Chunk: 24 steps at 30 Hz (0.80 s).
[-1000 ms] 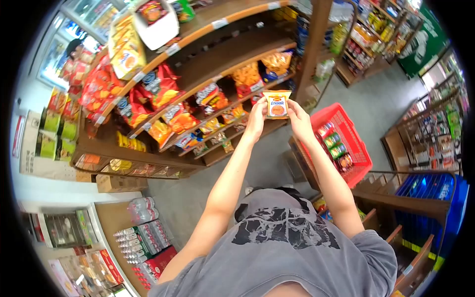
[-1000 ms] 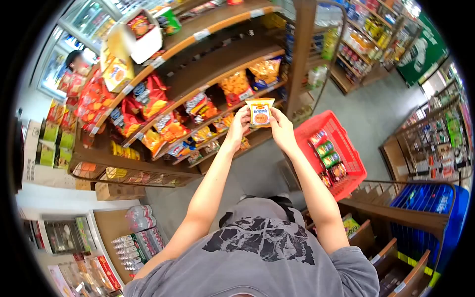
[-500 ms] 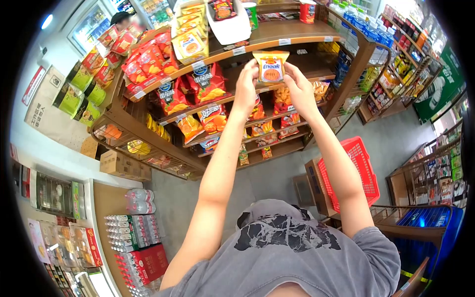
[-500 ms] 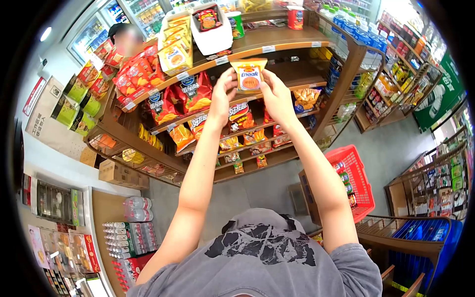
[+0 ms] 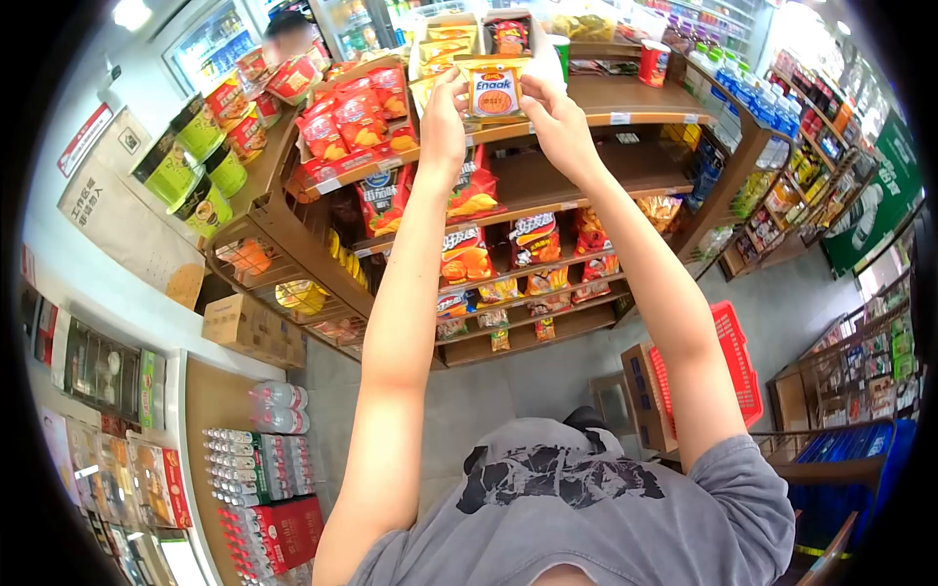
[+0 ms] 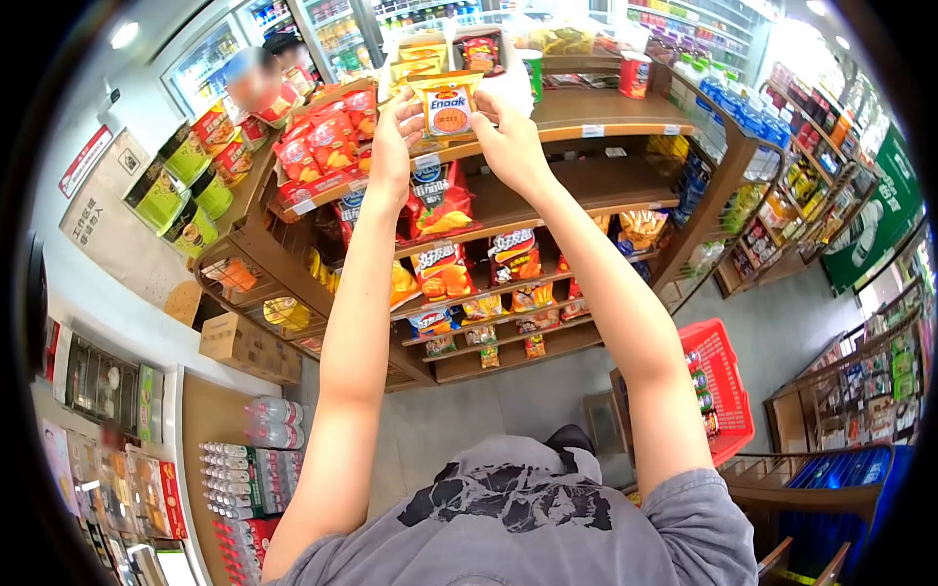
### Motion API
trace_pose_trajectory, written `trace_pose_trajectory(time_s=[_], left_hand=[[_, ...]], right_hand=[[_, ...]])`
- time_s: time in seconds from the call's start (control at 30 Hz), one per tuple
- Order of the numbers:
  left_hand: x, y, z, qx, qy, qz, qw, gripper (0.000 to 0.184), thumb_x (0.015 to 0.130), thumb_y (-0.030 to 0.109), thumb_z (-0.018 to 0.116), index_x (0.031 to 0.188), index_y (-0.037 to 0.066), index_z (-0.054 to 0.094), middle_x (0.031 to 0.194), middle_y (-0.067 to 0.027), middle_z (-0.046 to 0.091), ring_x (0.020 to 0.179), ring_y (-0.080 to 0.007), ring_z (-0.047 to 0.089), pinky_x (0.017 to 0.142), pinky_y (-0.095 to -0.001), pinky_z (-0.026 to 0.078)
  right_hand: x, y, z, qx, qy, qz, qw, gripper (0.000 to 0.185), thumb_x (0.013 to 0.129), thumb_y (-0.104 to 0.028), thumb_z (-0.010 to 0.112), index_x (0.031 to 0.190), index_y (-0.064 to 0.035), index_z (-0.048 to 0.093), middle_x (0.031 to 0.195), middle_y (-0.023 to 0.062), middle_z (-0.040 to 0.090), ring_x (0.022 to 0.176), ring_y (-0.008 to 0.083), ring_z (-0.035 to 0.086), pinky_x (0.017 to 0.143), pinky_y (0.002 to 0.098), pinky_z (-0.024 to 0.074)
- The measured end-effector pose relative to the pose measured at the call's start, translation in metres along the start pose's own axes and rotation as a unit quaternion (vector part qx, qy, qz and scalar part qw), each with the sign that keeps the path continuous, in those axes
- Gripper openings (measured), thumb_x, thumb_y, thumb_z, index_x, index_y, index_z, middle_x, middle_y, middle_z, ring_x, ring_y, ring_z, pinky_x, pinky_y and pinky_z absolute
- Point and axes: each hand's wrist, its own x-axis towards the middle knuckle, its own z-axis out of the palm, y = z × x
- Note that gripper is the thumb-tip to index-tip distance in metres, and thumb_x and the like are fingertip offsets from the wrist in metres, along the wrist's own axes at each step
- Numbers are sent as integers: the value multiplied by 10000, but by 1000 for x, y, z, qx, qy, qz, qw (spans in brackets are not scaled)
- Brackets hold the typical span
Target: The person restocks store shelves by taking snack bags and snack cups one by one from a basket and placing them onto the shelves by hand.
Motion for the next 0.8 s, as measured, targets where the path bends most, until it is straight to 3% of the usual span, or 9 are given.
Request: trace_pose_trajectory(time_s=[0.07,0.13,0.37,0.5,0.6,0.67,0.8], left_hand=[[11,-5,-15,11,6,7,1000,617,995,430,329,1462,28,361,1368,-172,501,1233,-272,488,1080,-392,326],[21,-5,-25,-4,-11,10,1000,642,988,448,334,1473,28,348,1391,-190,487,1246,-287,485,1078,-395,329],[41,-6,-48,-14,22,-22,999,663,979,470,335,1463,18,357,1388,-193,487,1253,-285,476,1078,-414,322],[54,-23,-57,1,46,-30,998,673,985,470,335,1466,-1,320,1392,-236,467,1262,-325,478,1085,-428,345],[58,-27,-57,9,30,-54,998,690,990,462,337,1478,-22,275,1407,-284,436,1269,-358,480,1080,-424,366],[62,-27,-55,13,30,-88,996,696,989,457,346,1478,-32,269,1417,-300,419,1274,-370,477,1080,-420,369],[65,-36,-54,30,27,-126,991,710,977,437,388,1472,-59,273,1429,-326,394,1280,-395,473,1080,-415,378]], right_hand=[[11,4,12,-3,-13,-4,1000,417,972,-159,534,1333,47,500,1301,169,593,1186,203,570,1012,308,431],[26,14,23,-15,-3,-39,999,425,942,-159,566,1303,60,522,1251,211,619,1158,265,614,984,340,463],[64,39,47,20,-45,-9,999,442,929,-166,578,1296,73,525,1219,216,633,1130,267,626,966,341,473],[77,49,55,3,-61,-23,998,447,933,-195,565,1282,82,534,1217,214,636,1122,269,629,966,345,474],[86,54,56,-79,-46,-59,994,413,931,-247,540,1203,58,601,1109,217,676,1046,288,658,917,361,491],[90,56,52,-132,-75,-17,988,389,922,-296,520,1100,20,660,977,221,693,952,322,674,858,383,500],[96,66,53,-124,-97,14,987,362,911,-294,518,1045,0,681,916,220,691,889,342,674,820,389,505]])
